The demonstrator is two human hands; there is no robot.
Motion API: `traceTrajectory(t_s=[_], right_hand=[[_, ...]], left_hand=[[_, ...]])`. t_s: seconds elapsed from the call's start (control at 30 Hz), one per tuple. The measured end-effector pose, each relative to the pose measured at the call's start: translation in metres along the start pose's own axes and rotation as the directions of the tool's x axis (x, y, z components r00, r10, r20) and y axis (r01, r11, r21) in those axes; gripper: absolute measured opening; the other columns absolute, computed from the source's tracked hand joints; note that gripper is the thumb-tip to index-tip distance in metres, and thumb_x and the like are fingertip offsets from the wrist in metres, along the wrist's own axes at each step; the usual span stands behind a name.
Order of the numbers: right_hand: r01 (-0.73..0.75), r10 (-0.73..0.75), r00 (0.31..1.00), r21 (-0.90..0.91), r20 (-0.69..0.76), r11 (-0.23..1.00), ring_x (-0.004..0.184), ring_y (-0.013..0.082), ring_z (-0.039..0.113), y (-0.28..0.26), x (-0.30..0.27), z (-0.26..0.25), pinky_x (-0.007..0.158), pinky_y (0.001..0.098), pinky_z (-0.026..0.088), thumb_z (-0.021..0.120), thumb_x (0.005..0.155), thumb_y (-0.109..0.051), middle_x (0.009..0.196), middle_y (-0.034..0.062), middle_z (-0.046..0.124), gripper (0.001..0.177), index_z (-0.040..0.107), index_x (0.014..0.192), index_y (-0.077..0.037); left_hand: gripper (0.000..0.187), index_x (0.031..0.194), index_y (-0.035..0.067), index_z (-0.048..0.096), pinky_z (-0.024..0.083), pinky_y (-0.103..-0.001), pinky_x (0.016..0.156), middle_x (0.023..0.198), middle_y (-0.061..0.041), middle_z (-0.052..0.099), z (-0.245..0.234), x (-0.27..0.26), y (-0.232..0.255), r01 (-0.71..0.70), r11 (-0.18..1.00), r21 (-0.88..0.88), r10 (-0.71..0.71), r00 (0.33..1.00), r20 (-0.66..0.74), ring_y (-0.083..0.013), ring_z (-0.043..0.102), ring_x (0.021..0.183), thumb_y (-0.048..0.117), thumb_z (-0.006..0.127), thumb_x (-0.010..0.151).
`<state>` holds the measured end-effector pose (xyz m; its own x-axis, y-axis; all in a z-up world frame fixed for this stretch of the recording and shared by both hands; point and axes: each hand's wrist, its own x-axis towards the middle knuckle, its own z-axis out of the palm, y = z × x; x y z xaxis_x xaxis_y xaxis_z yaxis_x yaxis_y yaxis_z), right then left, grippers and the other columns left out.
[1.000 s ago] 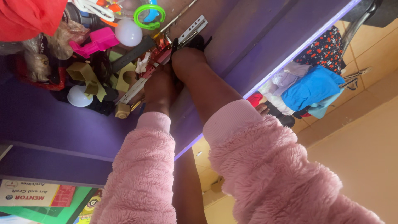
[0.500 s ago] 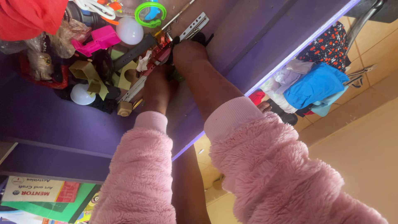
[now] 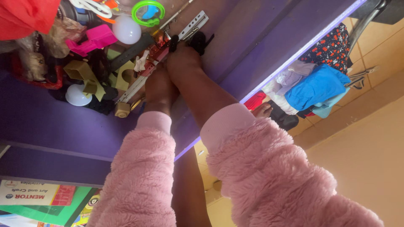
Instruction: The person removes various small items from a purple drawer and places them on the floor. They handle a black plastic pedal, a red cap, a remote control, a pink hair clip, a white ball, a blue cloth, a green plastic piece, and a white ruler, among other objects, moving them one by one from the drawer to the floor.
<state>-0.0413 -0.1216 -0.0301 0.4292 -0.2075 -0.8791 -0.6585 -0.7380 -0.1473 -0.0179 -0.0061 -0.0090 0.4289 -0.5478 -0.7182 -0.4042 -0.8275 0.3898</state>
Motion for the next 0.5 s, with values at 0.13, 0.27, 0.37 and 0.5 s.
traceTrajectory(t_s=[0.13, 0.27, 0.37, 0.5], right_hand=[[0.061, -0.061, 0.998, -0.018, -0.006, 0.998, 0.12, 0.0323, 0.062, 0.014, 0.009, 0.0, 0.092, 0.0432, 0.054, 0.056, 0.096, -0.025, 0.135, 0.0156, 0.06, 0.033, 0.071, 0.123, -0.014], [0.056, -0.056, 0.998, -0.003, 0.036, 0.998, 0.121, 0.0304, 0.062, 0.017, 0.004, -0.009, 0.092, 0.0433, 0.054, 0.058, 0.095, -0.023, 0.134, 0.0129, 0.062, 0.031, 0.072, 0.122, -0.015], [0.065, -0.064, 0.996, -0.01, 0.065, 0.998, 0.121, 0.0289, 0.063, 0.013, 0.001, -0.014, 0.092, 0.0433, 0.054, 0.06, 0.095, -0.022, 0.133, 0.011, 0.064, 0.03, 0.073, 0.121, -0.015], [0.071, -0.055, 0.989, -0.112, 0.138, 0.991, 0.125, 0.0274, 0.06, 0.006, -0.009, -0.019, 0.095, 0.0456, 0.052, 0.061, 0.095, -0.024, 0.136, 0.0097, 0.062, 0.031, 0.072, 0.124, -0.017]], left_hand=[[0.056, 0.132, 0.009, 0.058, 0.054, -0.051, 0.08, 0.119, -0.021, 0.068, -0.009, -0.001, -0.002, -0.037, 0.994, -0.103, 0.032, 0.998, -0.048, -0.0418, 0.067, 0.099, 0.02, 0.069, 0.078], [0.04, 0.117, 0.009, 0.064, 0.055, -0.049, 0.086, 0.107, -0.018, 0.075, -0.016, -0.013, -0.011, 0.123, 0.971, -0.203, -0.14, 0.988, -0.068, -0.0387, 0.069, 0.103, 0.019, 0.07, 0.079], [0.033, 0.112, 0.01, 0.067, 0.052, -0.05, 0.089, 0.107, -0.02, 0.073, -0.011, -0.012, -0.017, 0.306, 0.948, -0.087, -0.299, 0.951, 0.084, -0.0409, 0.067, 0.102, 0.025, 0.076, 0.083], [0.048, 0.113, 0.006, 0.065, 0.054, -0.045, 0.086, 0.105, -0.021, 0.073, 0.01, -0.015, -0.035, 0.217, 0.942, -0.254, -0.21, 0.976, 0.057, -0.0374, 0.068, 0.101, 0.027, 0.086, 0.076]])
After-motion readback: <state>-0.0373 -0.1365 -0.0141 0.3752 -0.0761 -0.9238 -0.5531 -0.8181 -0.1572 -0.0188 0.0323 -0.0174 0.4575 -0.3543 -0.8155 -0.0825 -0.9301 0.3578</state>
